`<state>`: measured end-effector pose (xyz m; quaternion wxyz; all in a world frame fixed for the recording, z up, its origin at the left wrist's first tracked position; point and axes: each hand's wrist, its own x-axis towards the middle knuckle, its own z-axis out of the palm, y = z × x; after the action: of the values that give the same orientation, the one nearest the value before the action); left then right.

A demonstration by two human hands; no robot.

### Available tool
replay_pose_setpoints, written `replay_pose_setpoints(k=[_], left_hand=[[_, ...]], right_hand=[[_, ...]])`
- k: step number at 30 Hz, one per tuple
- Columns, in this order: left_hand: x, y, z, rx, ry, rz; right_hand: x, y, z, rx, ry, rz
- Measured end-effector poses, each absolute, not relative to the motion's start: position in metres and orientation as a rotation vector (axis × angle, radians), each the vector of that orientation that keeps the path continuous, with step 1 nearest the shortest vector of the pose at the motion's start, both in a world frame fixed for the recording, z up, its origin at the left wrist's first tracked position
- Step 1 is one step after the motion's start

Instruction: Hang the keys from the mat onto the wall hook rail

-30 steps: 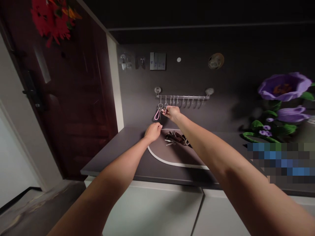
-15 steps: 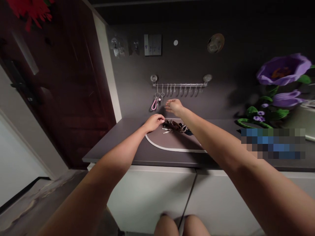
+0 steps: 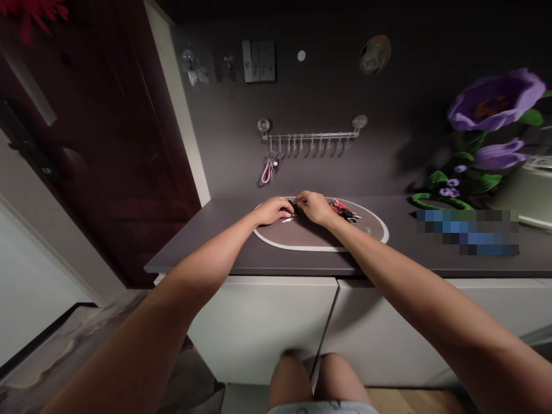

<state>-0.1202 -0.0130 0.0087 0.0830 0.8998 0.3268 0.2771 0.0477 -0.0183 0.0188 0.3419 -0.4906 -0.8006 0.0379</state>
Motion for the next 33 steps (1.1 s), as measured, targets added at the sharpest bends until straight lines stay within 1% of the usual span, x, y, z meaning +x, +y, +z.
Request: replay_pose_setpoints(k=[8,15,21,33], left_hand=[[-0.120,-0.012,0.008,2.583,1.111,0.912],[-0.119,-0.011,0.008,2.271,1.173,1.151],[-0.118,-0.014,0.012,1.969,1.095,1.269],[-0.116,-0.009,0.012,1.675,0.930,1.421]], right_hand=[[0.048,-0.013,0.015,-1.193,-2.297,-0.033],[0.046,-0.014,0.015,-1.179,-2.235,0.029],[0.041,-0.021,0.020,-1.195,-2.164,0.013],[0.036,-0.028,0.024,-1.062,-1.965,0.252]])
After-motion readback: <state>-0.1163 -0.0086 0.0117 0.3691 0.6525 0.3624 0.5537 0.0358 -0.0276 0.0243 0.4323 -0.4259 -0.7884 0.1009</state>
